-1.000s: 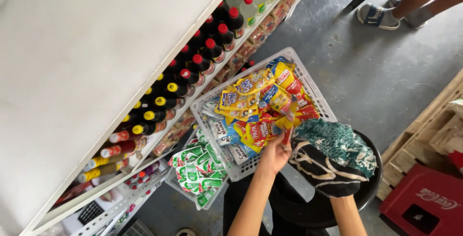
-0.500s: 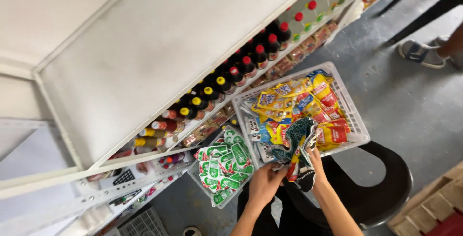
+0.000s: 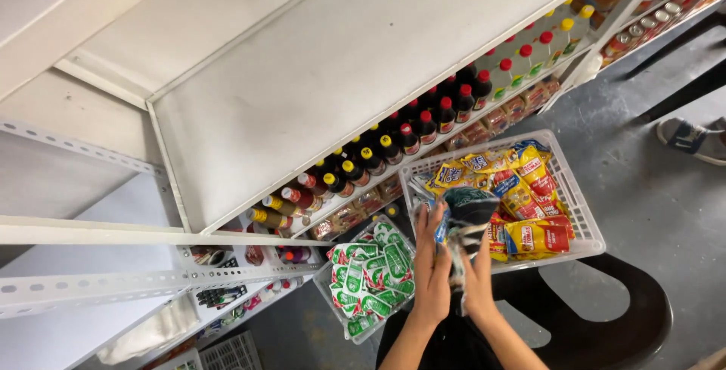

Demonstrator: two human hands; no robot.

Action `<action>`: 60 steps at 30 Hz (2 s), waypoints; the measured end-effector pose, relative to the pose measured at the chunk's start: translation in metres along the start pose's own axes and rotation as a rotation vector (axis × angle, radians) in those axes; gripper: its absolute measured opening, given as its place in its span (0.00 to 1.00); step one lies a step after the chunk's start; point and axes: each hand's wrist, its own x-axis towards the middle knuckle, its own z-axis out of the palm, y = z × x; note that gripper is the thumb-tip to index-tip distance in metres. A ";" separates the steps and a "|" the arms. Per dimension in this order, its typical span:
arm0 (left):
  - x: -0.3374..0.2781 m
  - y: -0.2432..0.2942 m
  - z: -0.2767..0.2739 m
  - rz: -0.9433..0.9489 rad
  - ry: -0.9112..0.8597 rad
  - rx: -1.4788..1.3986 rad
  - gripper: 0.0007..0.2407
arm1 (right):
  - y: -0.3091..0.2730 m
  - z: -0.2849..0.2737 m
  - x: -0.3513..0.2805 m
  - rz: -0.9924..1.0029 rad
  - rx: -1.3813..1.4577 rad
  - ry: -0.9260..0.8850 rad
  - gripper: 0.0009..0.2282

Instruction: The recorder is stocking condiment pouches on a grocery store shelf from a plastic basket.

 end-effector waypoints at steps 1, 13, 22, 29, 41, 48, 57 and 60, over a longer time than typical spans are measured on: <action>0.003 0.003 -0.002 0.006 0.003 -0.001 0.23 | -0.007 0.005 -0.008 -0.005 0.000 -0.004 0.30; -0.048 -0.062 -0.009 -0.310 -0.263 -1.270 0.36 | -0.131 0.039 -0.013 -0.730 -0.694 -0.461 0.29; 0.000 0.051 -0.021 -0.043 -0.243 -0.607 0.40 | -0.059 0.012 -0.027 -0.437 -0.464 -0.327 0.29; 0.027 0.075 -0.028 0.017 -0.024 -0.611 0.40 | -0.066 0.007 -0.049 -0.706 -0.593 -0.472 0.28; 0.022 0.064 -0.021 -0.077 -0.076 -1.020 0.34 | 0.170 -0.137 -0.070 0.392 0.421 -0.116 0.29; 0.025 0.069 0.004 0.356 0.302 0.304 0.28 | 0.161 -0.148 -0.096 0.109 0.070 -0.353 0.32; 0.023 0.057 0.002 -0.051 -0.084 -0.462 0.39 | -0.071 -0.052 -0.047 -0.255 -0.384 -0.648 0.36; 0.021 0.065 0.004 -0.118 -0.089 -0.641 0.41 | -0.109 -0.039 -0.046 -0.670 -0.709 -0.767 0.35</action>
